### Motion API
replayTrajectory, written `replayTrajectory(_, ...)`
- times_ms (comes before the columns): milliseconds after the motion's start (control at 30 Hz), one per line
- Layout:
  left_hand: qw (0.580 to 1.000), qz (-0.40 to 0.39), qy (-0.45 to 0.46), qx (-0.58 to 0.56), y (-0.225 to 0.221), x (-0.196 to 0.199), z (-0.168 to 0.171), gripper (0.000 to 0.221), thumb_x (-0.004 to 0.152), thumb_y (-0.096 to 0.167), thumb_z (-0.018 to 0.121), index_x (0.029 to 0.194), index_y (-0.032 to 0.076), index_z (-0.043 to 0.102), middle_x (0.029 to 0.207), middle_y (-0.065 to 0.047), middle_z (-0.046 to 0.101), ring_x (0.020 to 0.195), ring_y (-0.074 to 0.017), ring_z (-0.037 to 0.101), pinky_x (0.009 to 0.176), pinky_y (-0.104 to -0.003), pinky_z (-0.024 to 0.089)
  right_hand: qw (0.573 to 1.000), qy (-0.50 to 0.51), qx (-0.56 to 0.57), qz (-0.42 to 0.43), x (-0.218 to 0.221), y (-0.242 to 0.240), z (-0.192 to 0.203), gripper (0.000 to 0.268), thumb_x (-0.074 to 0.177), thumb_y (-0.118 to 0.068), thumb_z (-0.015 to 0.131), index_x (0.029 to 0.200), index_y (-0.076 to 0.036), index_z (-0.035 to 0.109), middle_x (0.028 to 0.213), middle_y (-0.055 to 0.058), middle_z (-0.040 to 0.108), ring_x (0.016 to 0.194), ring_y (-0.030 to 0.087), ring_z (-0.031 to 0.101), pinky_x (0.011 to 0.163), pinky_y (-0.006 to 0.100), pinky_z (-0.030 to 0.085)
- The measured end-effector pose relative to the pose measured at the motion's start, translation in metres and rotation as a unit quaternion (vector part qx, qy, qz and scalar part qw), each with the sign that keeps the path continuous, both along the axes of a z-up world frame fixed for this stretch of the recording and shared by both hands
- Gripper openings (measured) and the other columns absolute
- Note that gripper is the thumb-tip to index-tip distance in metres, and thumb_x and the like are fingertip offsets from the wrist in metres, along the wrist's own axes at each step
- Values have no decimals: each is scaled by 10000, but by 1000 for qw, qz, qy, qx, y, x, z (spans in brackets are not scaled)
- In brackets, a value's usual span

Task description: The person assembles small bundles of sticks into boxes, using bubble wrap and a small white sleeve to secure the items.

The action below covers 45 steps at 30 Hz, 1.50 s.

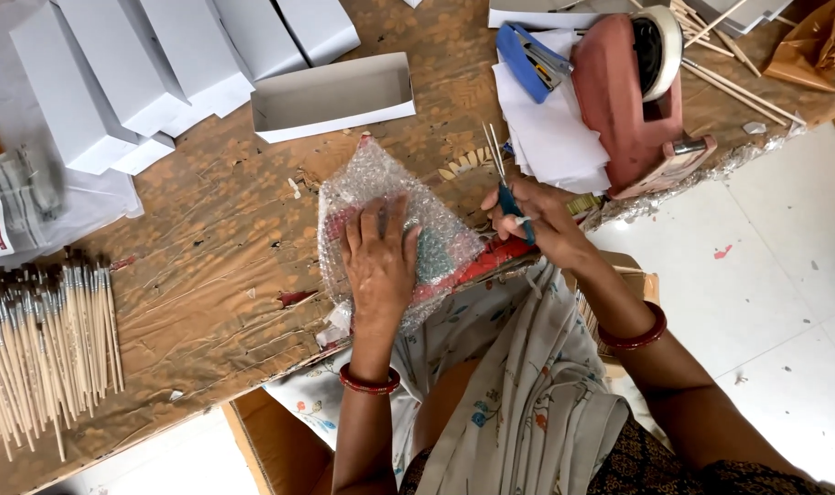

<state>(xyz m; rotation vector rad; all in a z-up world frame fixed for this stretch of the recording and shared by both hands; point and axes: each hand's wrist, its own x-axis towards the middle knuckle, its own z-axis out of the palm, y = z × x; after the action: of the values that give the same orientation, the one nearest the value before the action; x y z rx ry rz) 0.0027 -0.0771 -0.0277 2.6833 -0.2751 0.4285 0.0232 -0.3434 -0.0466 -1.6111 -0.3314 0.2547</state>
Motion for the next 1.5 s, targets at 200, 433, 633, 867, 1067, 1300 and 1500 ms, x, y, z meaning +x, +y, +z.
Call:
replayTrajectory(200, 998, -48, -17, 34, 1, -8, -1, 387, 987, 309, 646, 1355, 190, 638, 1493, -106, 531, 1416, -336, 477, 1184, -624, 326, 972, 102, 66, 202, -50, -28, 36, 646, 1009, -595, 569, 1217, 13, 633, 752, 24, 613, 774, 147, 634, 740, 315, 516)
replayTrajectory(433, 994, -106, 39, -5, -6, -30, 11, 476, 1022, 381, 619, 1403, 96, 599, 1487, -146, 540, 1442, -336, 451, 1221, -597, 316, 924, 249, 60, 283, -97, -45, 24, 708, 1008, -601, 539, 1217, 60, 685, 750, 45, 649, 769, 162, 658, 779, 342, 548)
replayTrajectory(633, 996, -82, 23, -7, -5, -27, 6, 519, 1018, 391, 617, 1437, 87, 580, 1510, -129, 541, 1454, -340, 441, 1216, -581, 303, 904, 312, 97, 275, -108, -43, 11, 703, 1001, -591, 553, 1252, 62, 625, 790, 51, 643, 821, 172, 652, 836, 379, 575)
replayTrajectory(867, 994, -94, 26, -38, 1, -28, 15, 512, 989, 381, 666, 1406, 90, 605, 1441, -128, 554, 1380, -345, 477, 1195, -579, 332, 918, 329, 53, 215, -100, -23, 13, 833, 919, -710, 540, 1263, 43, 636, 795, 54, 660, 809, 178, 635, 775, 323, 496)
replayTrajectory(1067, 990, -117, 36, -64, 5, -38, 22, 402, 898, 362, 741, 1231, 146, 679, 1433, -158, 547, 1391, -378, 459, 1182, -641, 283, 934, 307, 33, 183, -89, -15, 0, 888, 880, -790, 492, 1249, 4, 642, 738, 53, 652, 794, 188, 654, 724, 298, 425)
replayTrajectory(1300, 993, -116, 3, -5, 0, -71, 3, 381, 883, 206, 707, 1256, 131, 677, 1461, -136, 551, 1406, -366, 488, 1194, -644, 301, 938, 311, 37, 146, -96, -8, 8, 603, 990, -544, 591, 1160, 29, 673, 635, 29, 563, 674, 166, 603, 693, 339, 513)
replayTrajectory(1500, 984, -146, 19, -100, -17, -82, 11, 470, 935, 336, 724, 1296, 49, 634, 1414, -148, 538, 1357, -384, 478, 1180, -653, 322, 949, 288, 5, 127, -100, -8, 9, 482, 1008, -459, 582, 1146, -9, 686, 632, 5, 549, 656, 117, 584, 663, 290, 489)
